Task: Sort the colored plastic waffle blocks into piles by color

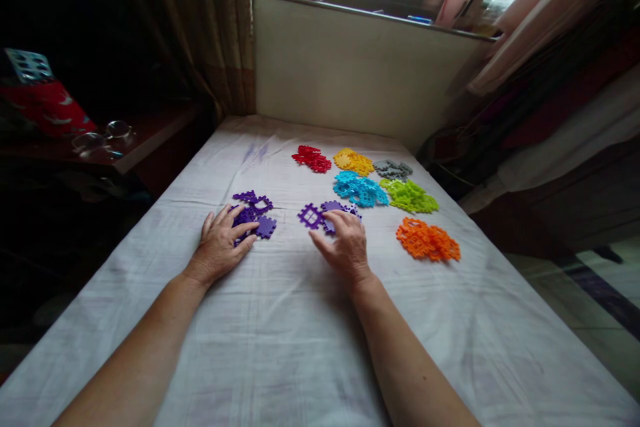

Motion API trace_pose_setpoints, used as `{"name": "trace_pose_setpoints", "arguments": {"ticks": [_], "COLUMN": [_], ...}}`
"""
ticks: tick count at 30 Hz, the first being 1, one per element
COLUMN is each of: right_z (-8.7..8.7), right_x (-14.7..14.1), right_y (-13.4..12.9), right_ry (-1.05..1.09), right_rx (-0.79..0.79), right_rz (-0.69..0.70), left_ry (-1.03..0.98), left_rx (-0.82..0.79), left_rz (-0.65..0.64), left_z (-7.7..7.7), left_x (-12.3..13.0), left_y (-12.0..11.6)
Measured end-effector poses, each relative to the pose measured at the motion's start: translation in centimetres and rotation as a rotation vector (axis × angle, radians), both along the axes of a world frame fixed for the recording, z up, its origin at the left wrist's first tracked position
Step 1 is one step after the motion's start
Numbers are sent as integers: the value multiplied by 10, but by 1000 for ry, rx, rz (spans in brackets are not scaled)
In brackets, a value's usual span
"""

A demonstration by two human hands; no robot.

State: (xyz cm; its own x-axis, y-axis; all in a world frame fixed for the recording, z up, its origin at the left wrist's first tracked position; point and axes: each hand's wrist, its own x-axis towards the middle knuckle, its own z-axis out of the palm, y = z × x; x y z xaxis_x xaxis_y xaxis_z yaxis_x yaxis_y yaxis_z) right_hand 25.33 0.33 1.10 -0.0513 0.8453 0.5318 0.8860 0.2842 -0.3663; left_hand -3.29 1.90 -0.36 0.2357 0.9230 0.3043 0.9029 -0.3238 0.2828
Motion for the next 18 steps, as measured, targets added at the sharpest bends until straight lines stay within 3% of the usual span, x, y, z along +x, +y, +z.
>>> {"name": "trace_pose_setpoints", "arguments": {"ticks": [3, 6, 11, 18], "right_z": [-8, -18, -26, -14], "right_x": [37, 61, 63, 47], "right_y": [11, 17, 18, 14], "right_ry": [13, 10, -19, 0], "right_rx": [-18, -79, -112, -15], "right_rz": [-273, -376, -397, -319], "left_ry": [-4, -8, 4, 66], "left_rx": [0, 0, -4, 47], "left_rz": [-31, -68, -96, -27], "left_z": [1, 3, 6, 7], "left_x": [0, 1, 7, 14], "left_y": [0, -1, -3, -7]}}
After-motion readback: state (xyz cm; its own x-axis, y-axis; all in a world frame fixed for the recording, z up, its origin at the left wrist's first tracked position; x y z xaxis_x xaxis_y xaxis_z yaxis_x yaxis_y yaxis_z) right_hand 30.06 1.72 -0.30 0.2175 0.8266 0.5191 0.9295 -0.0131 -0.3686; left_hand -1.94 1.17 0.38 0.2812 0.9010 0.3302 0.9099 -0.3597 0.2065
